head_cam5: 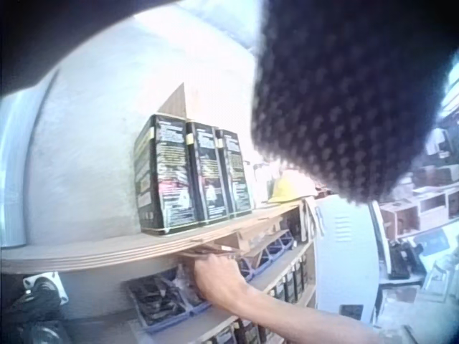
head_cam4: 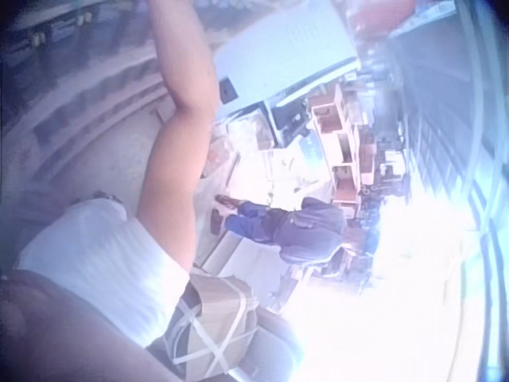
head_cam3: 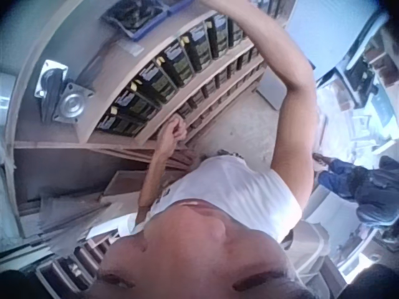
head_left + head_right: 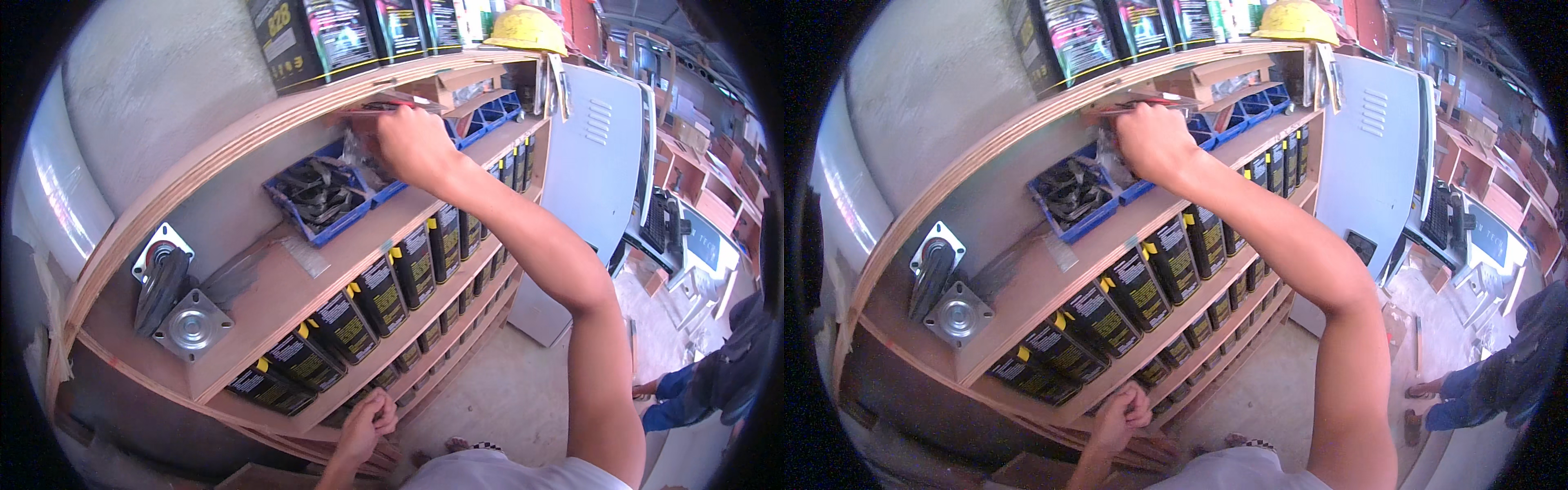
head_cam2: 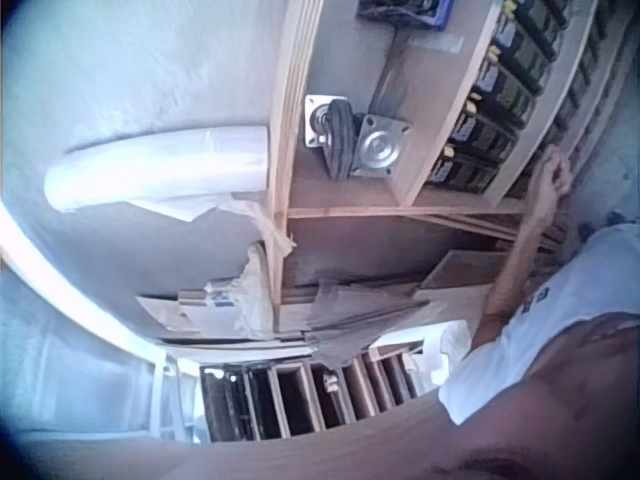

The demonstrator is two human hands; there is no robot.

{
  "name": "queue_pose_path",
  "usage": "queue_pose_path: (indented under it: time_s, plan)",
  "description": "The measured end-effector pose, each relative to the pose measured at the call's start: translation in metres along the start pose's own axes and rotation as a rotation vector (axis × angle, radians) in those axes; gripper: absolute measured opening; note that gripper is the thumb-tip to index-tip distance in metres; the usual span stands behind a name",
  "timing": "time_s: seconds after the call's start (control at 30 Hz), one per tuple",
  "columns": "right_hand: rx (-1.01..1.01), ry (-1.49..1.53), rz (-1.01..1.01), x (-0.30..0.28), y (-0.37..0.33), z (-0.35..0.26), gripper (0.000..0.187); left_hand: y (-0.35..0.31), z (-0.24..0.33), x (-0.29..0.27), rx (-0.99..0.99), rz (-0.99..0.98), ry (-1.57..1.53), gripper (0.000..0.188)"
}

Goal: The person retrieves screws from a drawer, then uses a cordless drill to fasten screws into a wooden shelving unit. They move around the workshop, handling screws and the drill, and secure multiple points on the shelf structure.

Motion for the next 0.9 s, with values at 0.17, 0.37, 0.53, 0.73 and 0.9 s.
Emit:
queue_pose_path:
  time_s: [0.17, 0.37, 0.53, 0.73, 0.9]
  plan:
    - [-0.018, 0.236, 0.344, -0.021, -0.064, -0.009, 0.029, 0.023, -0.044, -0.003, -0.285, 0.099, -0.268, 0.026]
    - [0.941, 1.927, -0.068, 0.063, -0.258, -0.010, 0.065, 0.051, -0.021, 0.012, -0.264, 0.104, -0.450, 0.037]
    - [1.381, 2.114, 0.027, 0.134, -0.367, -0.010, 0.069, 0.104, 0.007, 0.046, -0.229, -0.191, -0.391, 0.047]
    - [1.476, 2.040, 0.099, 0.145, -0.405, 0.036, 0.066, 0.165, -0.017, 0.089, -0.287, -0.158, -0.330, 0.043]
    - [1.352, 1.426, -0.344, 0.133, -0.425, 0.082, 0.062, 0.223, -0.036, 0.109, -0.198, -0.205, -0.376, 0.022]
Point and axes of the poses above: each hand's wrist, its own y-axis towards the middle knuckle, its own x-axis out of the palm, z = x × y, the point moved 5 cm from there along y, towards the middle knuckle, and after that the axes turned 3 degrees about y, right-handed, at the moved point
